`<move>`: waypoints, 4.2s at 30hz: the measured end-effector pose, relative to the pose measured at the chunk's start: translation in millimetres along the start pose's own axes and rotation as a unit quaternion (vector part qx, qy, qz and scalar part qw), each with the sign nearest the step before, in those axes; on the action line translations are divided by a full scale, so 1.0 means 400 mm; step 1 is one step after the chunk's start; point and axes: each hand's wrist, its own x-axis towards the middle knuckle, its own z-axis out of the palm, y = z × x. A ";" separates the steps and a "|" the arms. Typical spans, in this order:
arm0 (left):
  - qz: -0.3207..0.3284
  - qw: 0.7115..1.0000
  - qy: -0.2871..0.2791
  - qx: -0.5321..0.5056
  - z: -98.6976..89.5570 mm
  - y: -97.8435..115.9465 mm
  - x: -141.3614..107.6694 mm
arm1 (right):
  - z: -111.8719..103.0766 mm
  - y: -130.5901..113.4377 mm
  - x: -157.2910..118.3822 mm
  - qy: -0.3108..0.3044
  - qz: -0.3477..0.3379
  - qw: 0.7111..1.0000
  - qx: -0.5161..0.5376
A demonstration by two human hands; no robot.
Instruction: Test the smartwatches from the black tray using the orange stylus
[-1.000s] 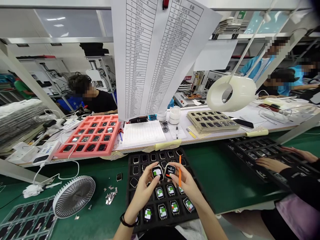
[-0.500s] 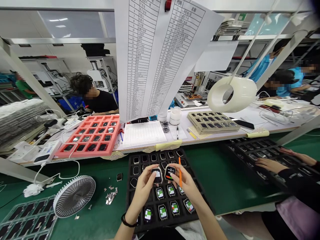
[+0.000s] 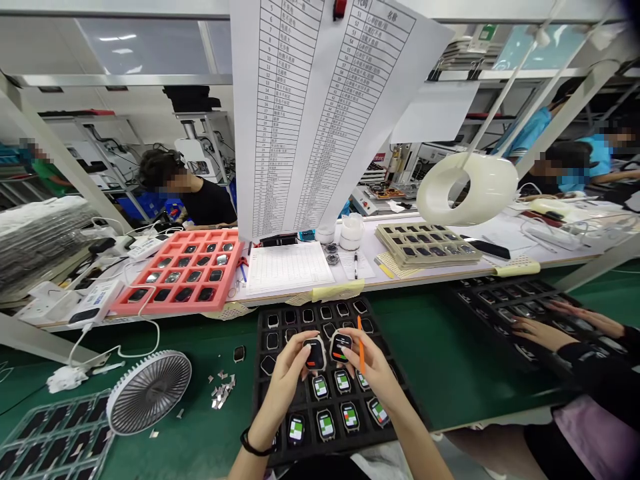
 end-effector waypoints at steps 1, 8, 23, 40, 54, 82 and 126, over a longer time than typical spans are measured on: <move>-0.001 1.000 -0.006 -0.008 0.000 0.000 -0.001 | 0.000 -0.001 0.000 0.001 0.000 1.000 0.001; -0.008 1.000 -0.011 -0.009 -0.001 0.000 -0.005 | -0.002 0.009 0.000 0.010 0.004 1.000 -0.006; 0.012 0.999 -0.006 -0.044 -0.007 -0.023 0.000 | 0.021 0.023 -0.018 0.005 0.015 0.999 0.035; 0.002 1.000 0.001 0.016 0.003 -0.020 0.017 | 0.008 0.014 -0.001 0.040 0.001 0.999 0.000; 0.017 0.999 -0.029 0.023 0.018 -0.023 0.023 | 0.004 0.025 -0.002 0.022 -0.004 0.998 0.050; 0.013 0.998 -0.060 -0.010 0.025 -0.012 0.011 | -0.010 0.002 -0.009 0.055 -0.002 0.998 0.010; -0.012 1.000 0.002 0.005 0.026 -0.001 0.001 | -0.007 0.016 -0.020 0.053 0.001 0.998 0.019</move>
